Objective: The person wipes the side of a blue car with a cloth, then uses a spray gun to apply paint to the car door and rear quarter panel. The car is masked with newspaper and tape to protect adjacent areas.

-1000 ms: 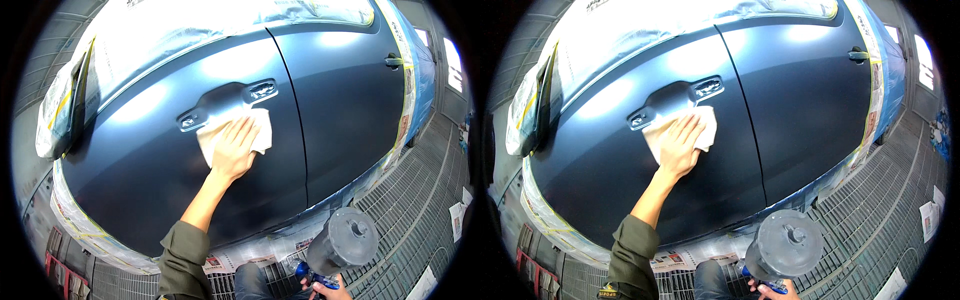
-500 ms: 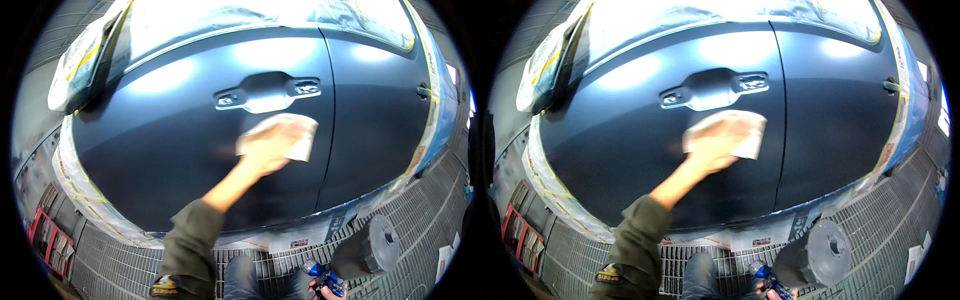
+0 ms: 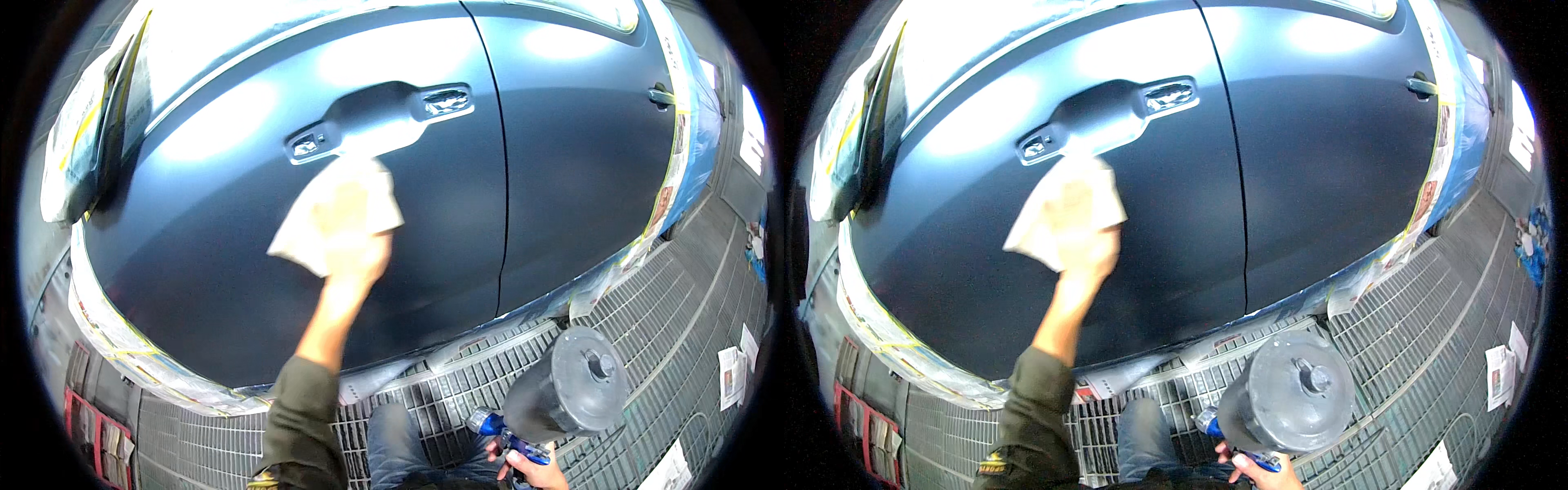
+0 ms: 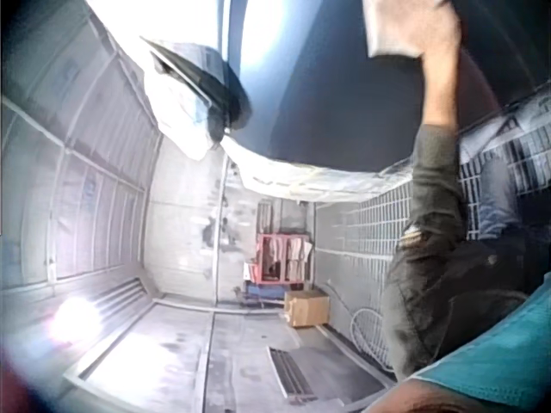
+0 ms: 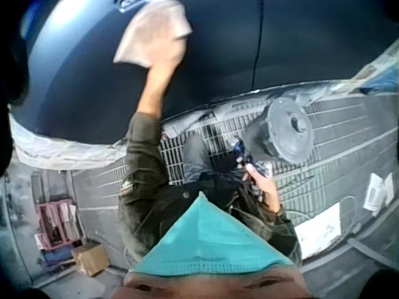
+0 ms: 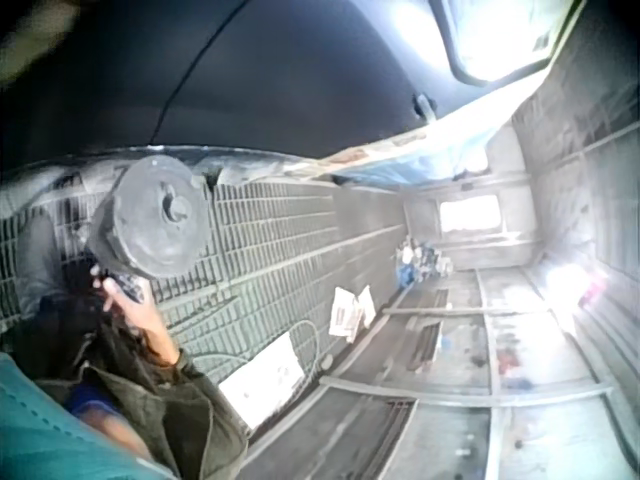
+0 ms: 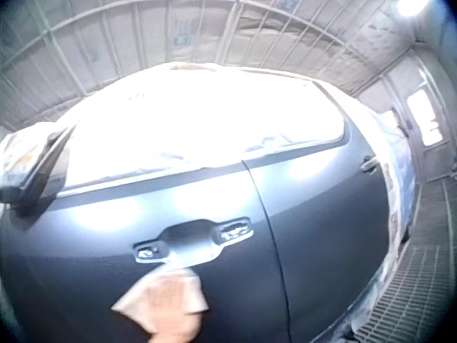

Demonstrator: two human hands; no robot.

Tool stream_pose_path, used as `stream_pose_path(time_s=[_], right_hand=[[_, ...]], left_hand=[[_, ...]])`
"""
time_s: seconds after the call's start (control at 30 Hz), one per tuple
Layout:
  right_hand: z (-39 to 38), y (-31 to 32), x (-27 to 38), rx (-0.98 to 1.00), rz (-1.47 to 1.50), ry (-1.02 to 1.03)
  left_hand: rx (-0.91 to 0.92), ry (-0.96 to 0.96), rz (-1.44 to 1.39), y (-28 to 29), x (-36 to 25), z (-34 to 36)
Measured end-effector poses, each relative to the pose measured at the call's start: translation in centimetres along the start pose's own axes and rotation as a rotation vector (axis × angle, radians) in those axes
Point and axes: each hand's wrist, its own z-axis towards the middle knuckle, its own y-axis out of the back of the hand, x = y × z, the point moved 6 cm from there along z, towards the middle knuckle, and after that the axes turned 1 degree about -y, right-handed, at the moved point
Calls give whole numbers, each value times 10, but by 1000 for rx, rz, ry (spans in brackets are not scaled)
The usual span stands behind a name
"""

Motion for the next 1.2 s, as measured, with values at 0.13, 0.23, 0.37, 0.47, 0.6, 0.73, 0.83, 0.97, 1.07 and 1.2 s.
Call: stream_pose_path(time_s=[0.13, 0.23, 0.37, 0.47, 0.6, 0.73, 0.83, 0.97, 1.07, 1.2], right_hand=[[-12, 14, -16, -142, -99, -121], [-13, 42, -70, -64, -96, -159], [-24, 26, -24, -136, -45, -12], [-10, 21, -18, -118, -123, 74], [9, 10, -26, -26, -154, -12], [15, -16, -29, -4, -161, -69], [23, -33, -29, 52, -187, -67], [28, -29, -31, -52, -221, -71], [30, -45, -36, -6, -266, -62], [29, -30, -52, -87, -279, -33]], left_hand=[[61, -225, -478, -42, -142, 40], [470, -254, -958, -49, -179, 2], [260, -734, -317, -67, -146, -77], [80, -406, -356, -34, -48, -54], [-155, -14, 20, 58, 122, -16], [-270, 308, 177, 145, 316, -51], [-413, 528, 234, 177, 359, -38], [-366, 201, 45, 102, 201, 55], [-337, -16, -58, 96, 116, 119], [-147, -163, -443, 58, 42, 179]])
